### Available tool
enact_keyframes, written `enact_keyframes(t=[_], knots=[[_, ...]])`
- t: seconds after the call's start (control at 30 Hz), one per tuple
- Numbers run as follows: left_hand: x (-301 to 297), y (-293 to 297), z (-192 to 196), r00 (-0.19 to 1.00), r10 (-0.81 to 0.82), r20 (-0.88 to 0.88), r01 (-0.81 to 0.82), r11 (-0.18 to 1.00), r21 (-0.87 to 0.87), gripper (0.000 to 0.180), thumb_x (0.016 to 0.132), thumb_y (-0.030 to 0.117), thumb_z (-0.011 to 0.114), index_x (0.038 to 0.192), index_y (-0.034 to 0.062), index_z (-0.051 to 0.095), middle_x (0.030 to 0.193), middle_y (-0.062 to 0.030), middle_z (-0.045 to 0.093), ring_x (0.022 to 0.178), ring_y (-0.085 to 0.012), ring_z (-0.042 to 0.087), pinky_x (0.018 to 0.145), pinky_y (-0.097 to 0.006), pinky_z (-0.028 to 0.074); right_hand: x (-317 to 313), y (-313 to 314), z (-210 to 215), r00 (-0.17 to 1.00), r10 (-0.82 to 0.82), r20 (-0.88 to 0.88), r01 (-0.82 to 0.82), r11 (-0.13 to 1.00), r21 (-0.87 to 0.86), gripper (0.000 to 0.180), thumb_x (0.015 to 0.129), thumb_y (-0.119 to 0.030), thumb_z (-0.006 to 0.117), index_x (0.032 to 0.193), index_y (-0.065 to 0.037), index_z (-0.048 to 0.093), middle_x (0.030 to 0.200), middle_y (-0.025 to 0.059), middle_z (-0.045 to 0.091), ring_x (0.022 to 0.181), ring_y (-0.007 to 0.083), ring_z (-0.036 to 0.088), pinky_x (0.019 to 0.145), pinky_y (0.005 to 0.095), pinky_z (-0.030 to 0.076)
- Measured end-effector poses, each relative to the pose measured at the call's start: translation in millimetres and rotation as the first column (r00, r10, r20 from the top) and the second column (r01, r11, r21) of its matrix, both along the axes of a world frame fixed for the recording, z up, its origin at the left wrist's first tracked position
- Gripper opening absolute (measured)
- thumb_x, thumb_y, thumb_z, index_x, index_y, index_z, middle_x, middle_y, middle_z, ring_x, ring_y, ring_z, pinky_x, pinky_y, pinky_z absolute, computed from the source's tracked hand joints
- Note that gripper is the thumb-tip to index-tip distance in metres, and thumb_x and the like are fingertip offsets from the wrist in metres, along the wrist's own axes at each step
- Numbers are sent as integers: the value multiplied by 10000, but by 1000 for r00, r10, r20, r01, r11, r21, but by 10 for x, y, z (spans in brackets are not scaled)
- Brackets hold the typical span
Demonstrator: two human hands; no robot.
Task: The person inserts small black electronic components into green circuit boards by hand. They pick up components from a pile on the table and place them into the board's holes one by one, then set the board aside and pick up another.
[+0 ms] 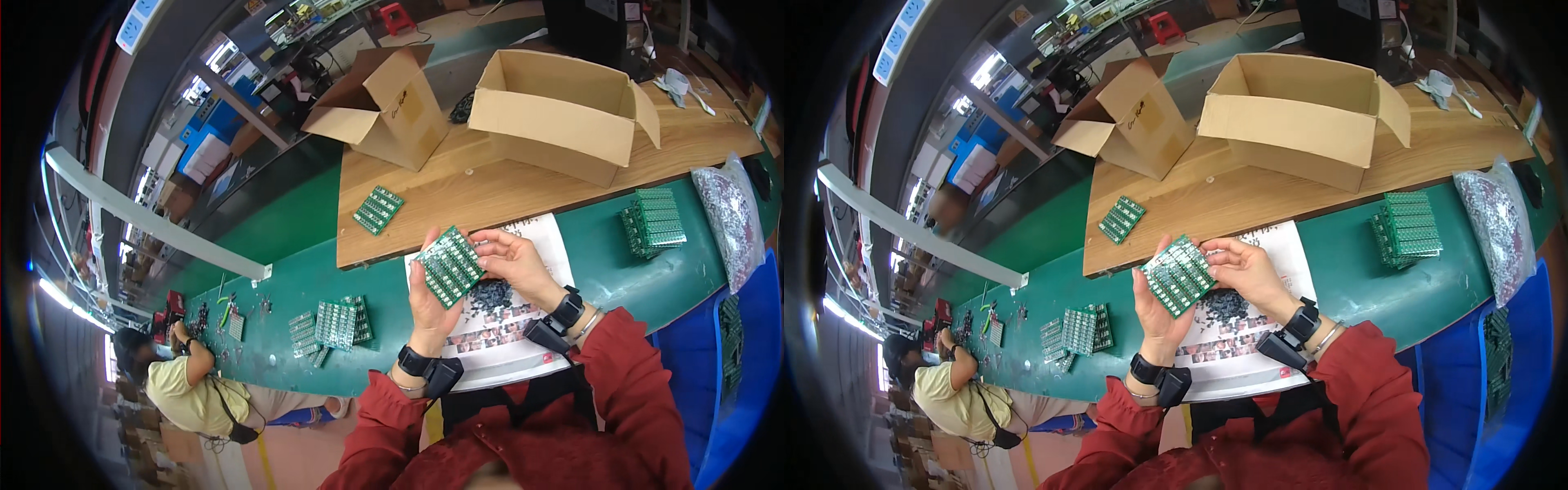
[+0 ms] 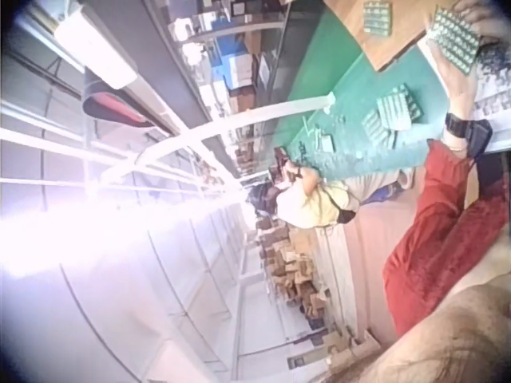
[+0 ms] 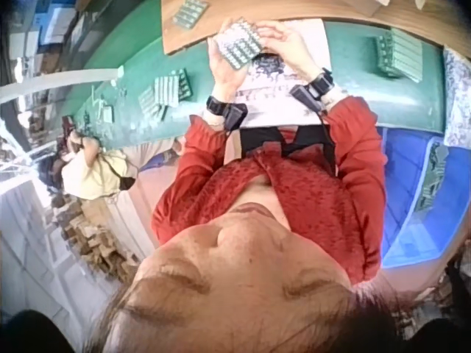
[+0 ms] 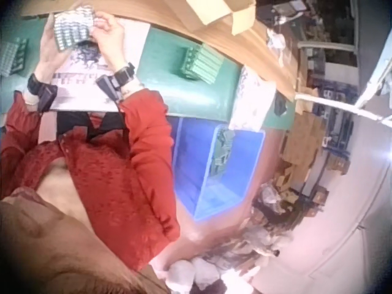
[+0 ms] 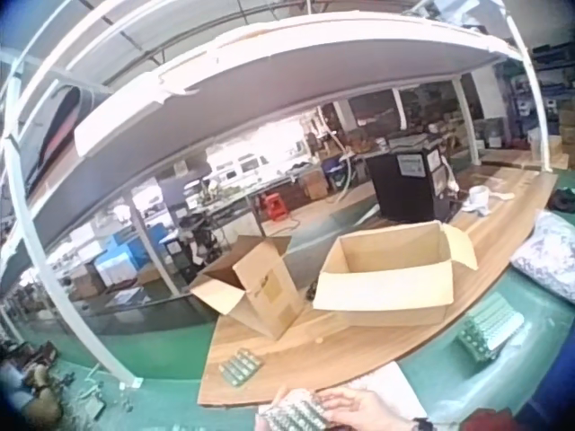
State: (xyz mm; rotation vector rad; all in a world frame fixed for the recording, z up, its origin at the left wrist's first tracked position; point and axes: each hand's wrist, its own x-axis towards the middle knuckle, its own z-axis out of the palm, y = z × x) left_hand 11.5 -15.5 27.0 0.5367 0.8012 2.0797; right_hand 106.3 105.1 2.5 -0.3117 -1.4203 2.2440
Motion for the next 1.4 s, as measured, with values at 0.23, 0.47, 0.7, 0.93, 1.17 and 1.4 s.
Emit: enact_keyframes(t=[0.23, 0.47, 0.7, 0.93, 1.17, 1.4], knots=[[88, 6, -143, 964, 65, -258, -85, 994, -69, 762, 895, 605, 394, 1398, 52, 248, 1285, -152, 481, 1172, -253, 497, 999, -384, 398, -22, -72, 26, 972, -236, 9, 229, 951, 208, 340, 778, 17, 653, 1112, 1, 592, 929, 68, 628, 792, 86, 609, 719, 212, 522], [173, 54, -209, 939, 40, -342, -75, 993, -90, 767, 900, 631, 339, 1380, 35, 285, 1285, -139, 482, 1184, -230, 485, 1017, -366, 372, -17, -51, 35, 950, -311, -11, 290, 872, 395, 322, 736, 29, 631, 1056, 12, 602, 811, 38, 611, 713, 73, 592, 658, 207, 511], [179, 25, -173, 947, 53, -318, -95, 989, -118, 753, 898, 637, 338, 1335, 24, 348, 1231, -123, 513, 1148, -218, 505, 992, -346, 390, 8, -68, 67, 912, -405, -69, 368, 730, 575, 361, 706, 31, 622, 1065, -8, 602, 778, 59, 606, 682, 102, 591, 629, 222, 503], [177, 18, -234, 911, -18, -412, -46, 988, -145, 775, 886, 650, 344, 1335, 18, 347, 1250, -126, 487, 1150, -229, 500, 996, -367, 386, -9, -8, 38, 946, -321, -39, 312, 876, 367, 370, 783, 46, 603, 1147, 5, 545, 829, 21, 570, 697, 50, 568, 604, 178, 485], [144, 5, -272, 896, -60, -440, -19, 985, -173, 784, 883, 651, 353, 1333, 9, 349, 1245, -139, 494, 1137, -229, 512, 987, -363, 396, 1, -14, 90, 944, -327, -42, 319, 874, 366, 386, 742, 71, 582, 1121, 5, 556, 862, 16, 541, 739, 49, 543, 624, 174, 490], [172, 8, -194, 924, -83, -374, 25, 987, -158, 785, 883, 647, 360, 1333, 4, 347, 1248, -147, 494, 1144, -231, 509, 988, -364, 395, 23, -6, 108, 934, -351, -63, 342, 834, 433, 354, 727, 76, 583, 1075, 11, 574, 886, 29, 526, 773, 58, 533, 635, 180, 496]])
